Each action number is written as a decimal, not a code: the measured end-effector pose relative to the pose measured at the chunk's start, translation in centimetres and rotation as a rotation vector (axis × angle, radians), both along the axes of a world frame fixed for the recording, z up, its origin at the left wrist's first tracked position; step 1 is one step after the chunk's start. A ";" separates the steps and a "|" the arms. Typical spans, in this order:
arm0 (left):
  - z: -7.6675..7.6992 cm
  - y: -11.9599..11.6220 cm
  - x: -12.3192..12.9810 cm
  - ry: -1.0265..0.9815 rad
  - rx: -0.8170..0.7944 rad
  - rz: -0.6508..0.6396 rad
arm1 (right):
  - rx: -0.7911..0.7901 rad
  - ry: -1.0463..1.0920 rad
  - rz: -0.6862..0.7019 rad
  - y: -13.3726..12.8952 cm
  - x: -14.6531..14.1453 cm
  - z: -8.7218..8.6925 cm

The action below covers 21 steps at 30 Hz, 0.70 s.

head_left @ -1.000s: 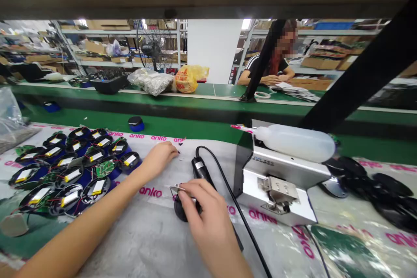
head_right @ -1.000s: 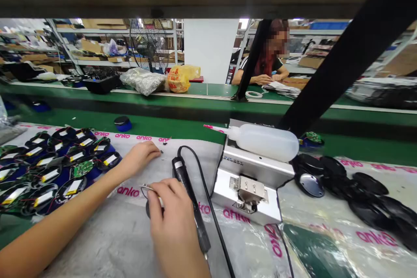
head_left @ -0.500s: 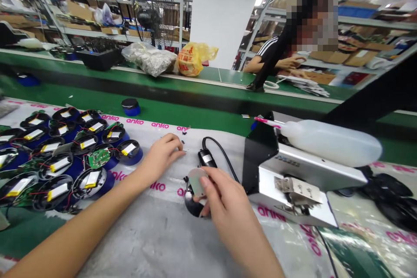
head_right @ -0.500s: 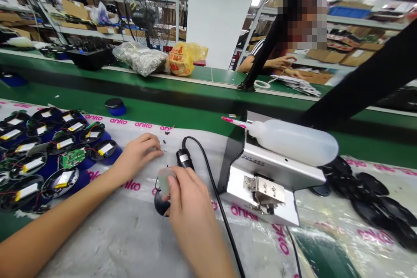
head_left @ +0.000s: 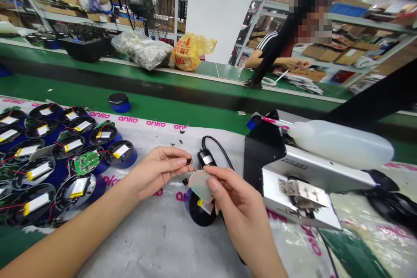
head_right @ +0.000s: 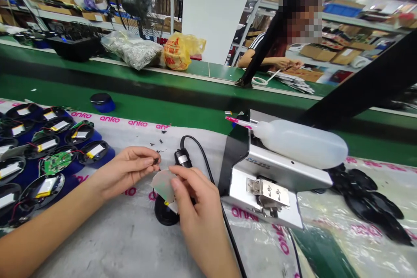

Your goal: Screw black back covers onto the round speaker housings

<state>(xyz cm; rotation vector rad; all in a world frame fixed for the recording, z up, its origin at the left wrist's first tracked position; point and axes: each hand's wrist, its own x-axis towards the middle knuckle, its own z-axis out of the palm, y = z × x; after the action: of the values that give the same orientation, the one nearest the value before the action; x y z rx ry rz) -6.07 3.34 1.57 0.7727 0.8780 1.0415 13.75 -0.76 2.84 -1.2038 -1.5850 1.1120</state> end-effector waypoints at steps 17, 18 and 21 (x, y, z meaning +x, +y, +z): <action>0.7 -0.9 0.8 -0.078 0.014 -0.127 | 0.247 -0.056 0.006 -0.6 -0.2 -0.3; 0.7 -0.9 0.7 -0.070 0.017 -0.132 | 0.274 -0.071 0.006 -0.6 -0.1 -0.4; 0.7 -1.0 0.9 -0.046 0.028 -0.133 | 0.334 -0.104 -0.004 -0.6 -0.2 -0.5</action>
<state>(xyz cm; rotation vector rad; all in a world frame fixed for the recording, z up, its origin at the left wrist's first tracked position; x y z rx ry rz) -5.22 2.34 2.26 0.8166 0.7641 0.9514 13.56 -1.33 2.29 -1.0521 -1.7638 0.7523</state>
